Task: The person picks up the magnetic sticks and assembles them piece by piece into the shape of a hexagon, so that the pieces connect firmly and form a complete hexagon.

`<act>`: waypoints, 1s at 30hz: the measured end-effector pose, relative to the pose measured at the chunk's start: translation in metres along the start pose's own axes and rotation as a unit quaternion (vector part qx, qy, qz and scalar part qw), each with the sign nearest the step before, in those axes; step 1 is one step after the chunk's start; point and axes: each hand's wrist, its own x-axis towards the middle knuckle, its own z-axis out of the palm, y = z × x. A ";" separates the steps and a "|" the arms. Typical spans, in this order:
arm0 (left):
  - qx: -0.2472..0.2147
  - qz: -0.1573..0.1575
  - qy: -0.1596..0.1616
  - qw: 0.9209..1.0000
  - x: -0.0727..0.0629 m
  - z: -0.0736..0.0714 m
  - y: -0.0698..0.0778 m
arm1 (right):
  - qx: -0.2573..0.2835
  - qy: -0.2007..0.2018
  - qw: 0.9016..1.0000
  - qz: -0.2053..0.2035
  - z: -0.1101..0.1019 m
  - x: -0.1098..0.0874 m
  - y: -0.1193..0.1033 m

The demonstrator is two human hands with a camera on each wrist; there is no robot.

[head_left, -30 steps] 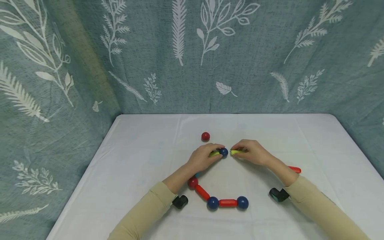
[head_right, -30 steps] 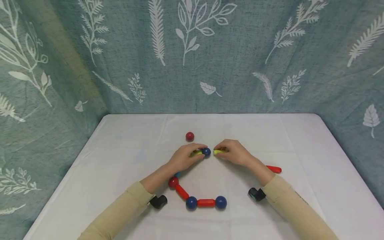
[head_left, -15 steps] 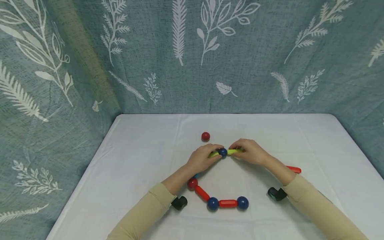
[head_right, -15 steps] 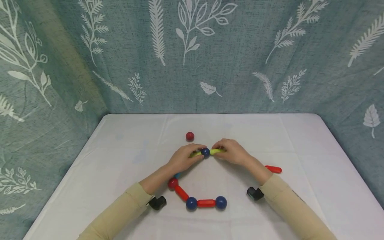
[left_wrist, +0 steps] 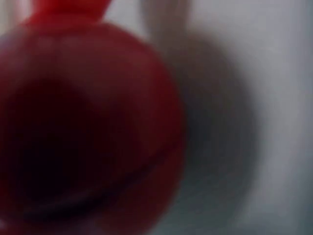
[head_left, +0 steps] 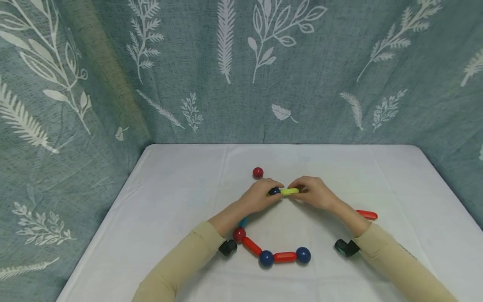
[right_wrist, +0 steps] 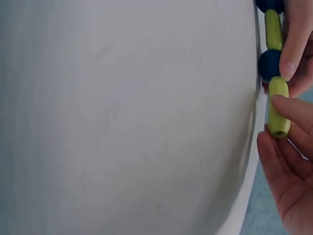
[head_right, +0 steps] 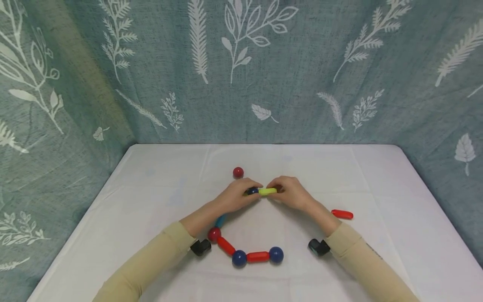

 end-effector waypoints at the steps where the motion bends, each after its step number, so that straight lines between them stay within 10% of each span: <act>1: -0.002 -0.003 -0.002 1.000 0.000 0.001 -0.001 | 0.001 0.002 1.000 0.000 0.001 0.000 -0.001; 16: -0.016 -0.013 0.002 1.000 -0.004 0.004 -0.007 | -0.011 -0.022 0.999 0.044 -0.005 0.008 -0.011; 30: 0.006 0.012 0.007 1.000 -0.004 0.005 -0.008 | 0.018 -0.078 0.996 -0.025 0.003 0.096 -0.025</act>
